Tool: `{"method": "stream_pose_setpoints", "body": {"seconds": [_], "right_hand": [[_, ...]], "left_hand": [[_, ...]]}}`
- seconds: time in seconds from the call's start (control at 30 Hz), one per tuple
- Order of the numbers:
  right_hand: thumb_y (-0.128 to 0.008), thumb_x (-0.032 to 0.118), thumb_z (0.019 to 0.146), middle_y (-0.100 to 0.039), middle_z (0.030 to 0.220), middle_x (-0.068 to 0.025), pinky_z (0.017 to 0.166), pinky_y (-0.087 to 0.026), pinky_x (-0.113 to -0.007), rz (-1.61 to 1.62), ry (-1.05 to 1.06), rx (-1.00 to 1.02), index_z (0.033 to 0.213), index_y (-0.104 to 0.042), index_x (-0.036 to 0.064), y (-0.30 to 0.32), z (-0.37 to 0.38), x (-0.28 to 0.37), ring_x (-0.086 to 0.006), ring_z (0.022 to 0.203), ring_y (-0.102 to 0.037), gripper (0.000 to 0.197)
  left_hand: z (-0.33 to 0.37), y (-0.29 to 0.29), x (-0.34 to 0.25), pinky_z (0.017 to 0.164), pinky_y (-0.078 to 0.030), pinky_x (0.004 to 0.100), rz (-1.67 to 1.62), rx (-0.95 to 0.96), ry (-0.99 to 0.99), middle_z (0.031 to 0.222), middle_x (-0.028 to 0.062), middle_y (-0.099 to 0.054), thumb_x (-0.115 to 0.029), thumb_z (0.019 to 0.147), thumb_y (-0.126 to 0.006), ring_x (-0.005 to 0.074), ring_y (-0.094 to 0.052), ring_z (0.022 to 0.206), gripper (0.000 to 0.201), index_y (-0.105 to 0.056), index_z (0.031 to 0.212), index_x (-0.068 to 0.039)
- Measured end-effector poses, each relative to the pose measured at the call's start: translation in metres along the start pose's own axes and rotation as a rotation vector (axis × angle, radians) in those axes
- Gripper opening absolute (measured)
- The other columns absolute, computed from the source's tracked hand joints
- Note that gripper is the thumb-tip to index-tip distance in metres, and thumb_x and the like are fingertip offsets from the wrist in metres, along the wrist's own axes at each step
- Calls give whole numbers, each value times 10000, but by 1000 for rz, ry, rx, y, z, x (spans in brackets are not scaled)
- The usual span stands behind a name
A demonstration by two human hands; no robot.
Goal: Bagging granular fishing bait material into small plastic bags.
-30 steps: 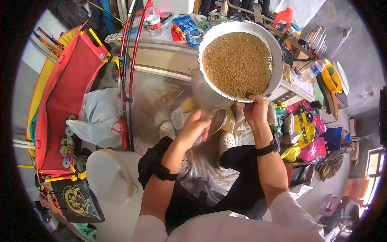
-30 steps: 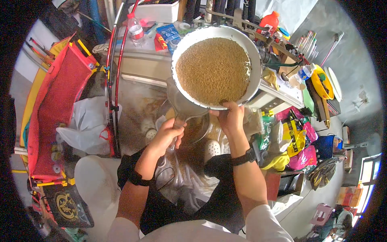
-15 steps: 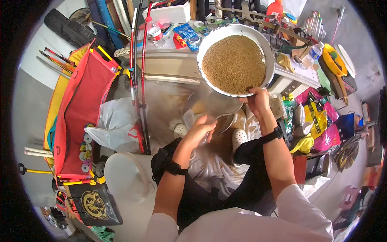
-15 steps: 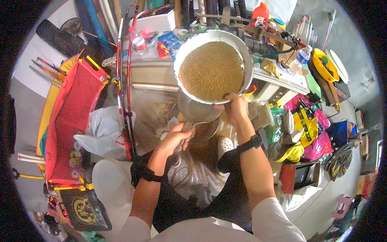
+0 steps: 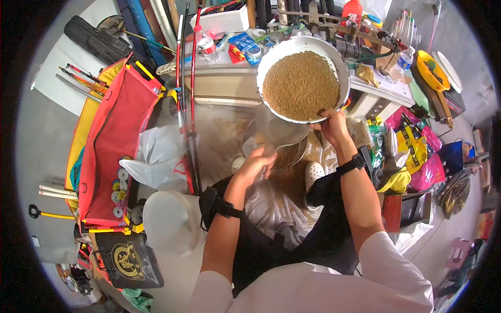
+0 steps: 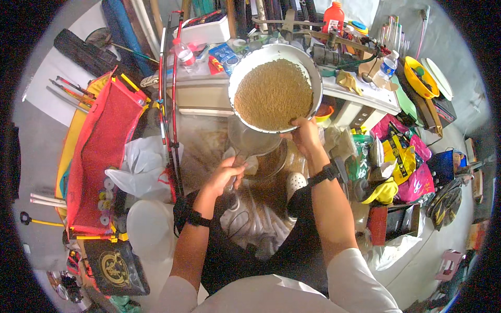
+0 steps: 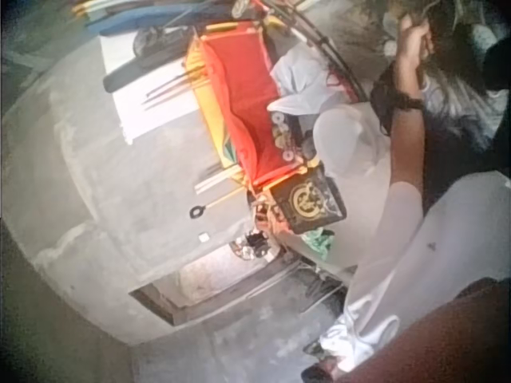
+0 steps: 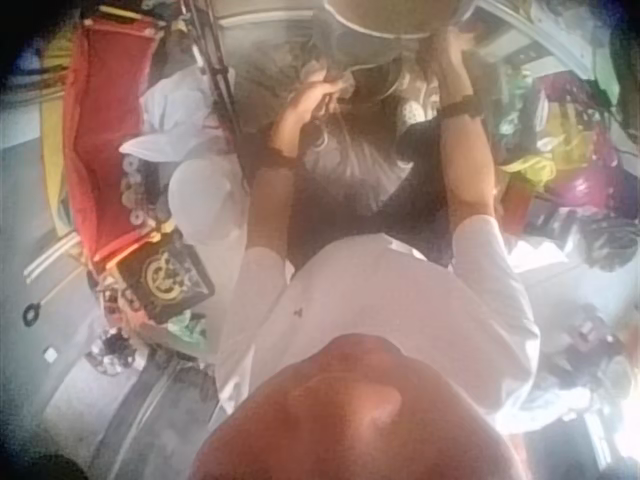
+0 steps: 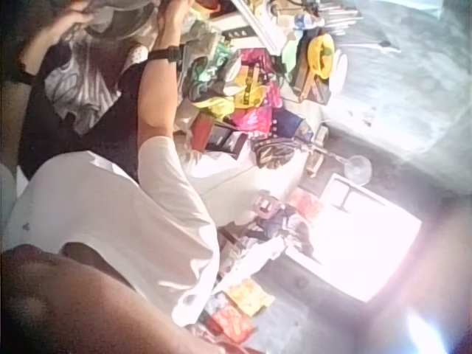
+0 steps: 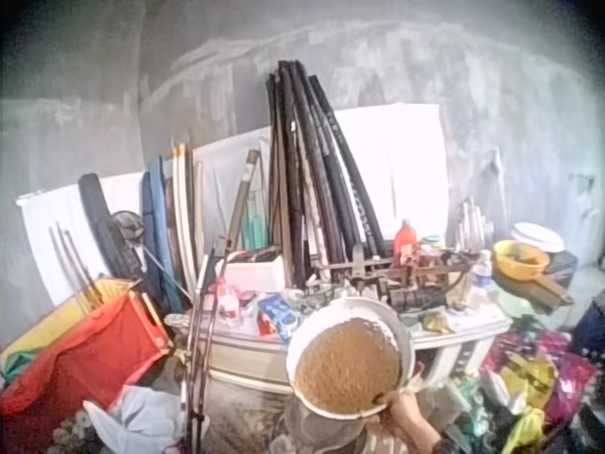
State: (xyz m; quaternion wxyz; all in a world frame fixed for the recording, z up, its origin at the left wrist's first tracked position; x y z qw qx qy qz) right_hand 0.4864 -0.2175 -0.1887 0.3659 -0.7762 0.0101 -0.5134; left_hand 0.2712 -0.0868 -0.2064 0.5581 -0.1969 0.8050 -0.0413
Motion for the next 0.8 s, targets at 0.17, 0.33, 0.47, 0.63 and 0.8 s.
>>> {"method": "stream_pose_setpoints", "body": {"seconds": [0.17,0.33,0.47,0.63,0.8], "right_hand": [[-396,-35,764,-506,999,-153,510,-596,-389,-37,6,33,1202,-367,13,-4,-15,4,-309,758,-610,442],[-400,-44,762,-508,989,-155,511,-596,-400,-83,19,79,1220,-358,15,-14,-36,11,-315,755,-612,464],[-404,-46,757,-511,985,-156,507,-592,-406,-72,33,41,1209,-375,13,-13,-49,15,-319,758,-611,456],[-406,-46,750,-523,1025,-172,509,-590,-404,-85,33,35,1197,-395,10,-12,-69,21,-322,770,-617,451],[-422,-20,740,-536,996,-150,526,-584,-404,-153,63,87,1189,-423,-11,-17,-95,29,-279,769,-605,449]], "left_hand": [[-13,-1,11,448,-389,269,57,-1,74,660,30,-510,-114,860,-540,137,-485,509,158,-543,980,-11],[-30,-6,20,453,-387,264,30,-48,75,651,22,-499,-126,866,-540,133,-471,509,178,-540,994,-3],[-45,-10,26,454,-387,263,1,-48,27,646,16,-489,-132,873,-539,125,-457,511,190,-528,1018,-10],[-63,-13,35,457,-383,257,-7,-28,34,657,11,-486,-136,865,-546,112,-461,524,172,-521,996,-27],[-70,-16,43,451,-402,259,-31,-25,33,652,16,-491,-132,875,-535,120,-469,500,178,-517,1028,-41]]}}
Point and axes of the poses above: each hand's wrist, its own z-axis towards the middle knuckle, its own y-axis out of the back of the hand, x = y × z, the point moved 7 cm from there along z, towards the middle knuckle
